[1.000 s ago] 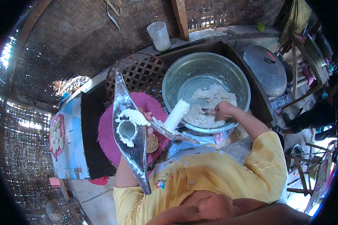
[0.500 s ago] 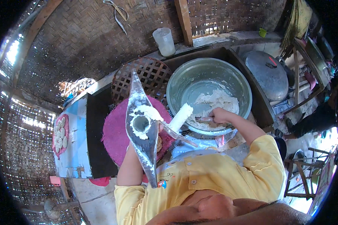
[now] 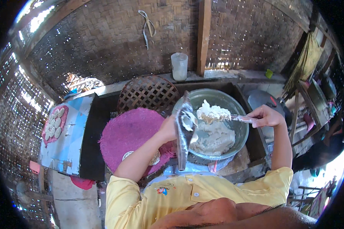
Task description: The person shapes dough into discs by placing a small amount of dough onto a platform using a tool, pressing it into a circular mold, and then placing the finished discs onto a drying rack.
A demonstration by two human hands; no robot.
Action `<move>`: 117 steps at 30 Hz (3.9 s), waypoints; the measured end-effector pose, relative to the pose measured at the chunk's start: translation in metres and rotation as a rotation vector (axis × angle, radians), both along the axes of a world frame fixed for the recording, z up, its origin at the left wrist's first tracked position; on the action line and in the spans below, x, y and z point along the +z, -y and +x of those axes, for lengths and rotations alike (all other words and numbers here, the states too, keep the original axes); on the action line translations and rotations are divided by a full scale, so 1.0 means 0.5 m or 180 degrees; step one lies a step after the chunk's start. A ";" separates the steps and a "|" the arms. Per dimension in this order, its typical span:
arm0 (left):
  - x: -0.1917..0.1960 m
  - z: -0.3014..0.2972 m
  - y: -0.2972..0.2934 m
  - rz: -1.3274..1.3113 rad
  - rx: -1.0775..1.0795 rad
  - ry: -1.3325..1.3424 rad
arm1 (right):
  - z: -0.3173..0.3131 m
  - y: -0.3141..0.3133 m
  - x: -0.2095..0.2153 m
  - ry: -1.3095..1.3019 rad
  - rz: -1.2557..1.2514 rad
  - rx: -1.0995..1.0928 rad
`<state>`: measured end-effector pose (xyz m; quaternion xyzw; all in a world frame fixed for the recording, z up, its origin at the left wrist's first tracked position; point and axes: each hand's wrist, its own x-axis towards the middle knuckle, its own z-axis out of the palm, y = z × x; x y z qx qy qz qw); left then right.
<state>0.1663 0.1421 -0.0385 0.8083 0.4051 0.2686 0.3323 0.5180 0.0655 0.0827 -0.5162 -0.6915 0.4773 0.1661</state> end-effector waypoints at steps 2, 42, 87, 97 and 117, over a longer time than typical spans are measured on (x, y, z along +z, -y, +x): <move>0.021 0.027 0.011 -0.0131 0.0065 -0.0118 | -0.015 -0.002 0.029 -0.0067 -0.0031 0.0067; 0.001 0.080 -0.025 -0.0189 0.0328 -0.1162 | -0.234 0.013 -0.009 0.2538 0.4197 0.0538; -0.020 0.114 -0.079 0.0305 0.0590 -0.0293 | -0.238 0.013 -0.247 -0.1583 0.1288 -0.2171; -0.019 0.132 -0.072 0.0094 0.0377 -0.0094 | -0.242 0.033 -0.237 -0.0232 0.2719 -0.2816; -0.043 0.085 -0.116 -0.1419 0.0458 0.1082 | -0.211 0.088 -0.253 -0.0667 0.2264 -0.2307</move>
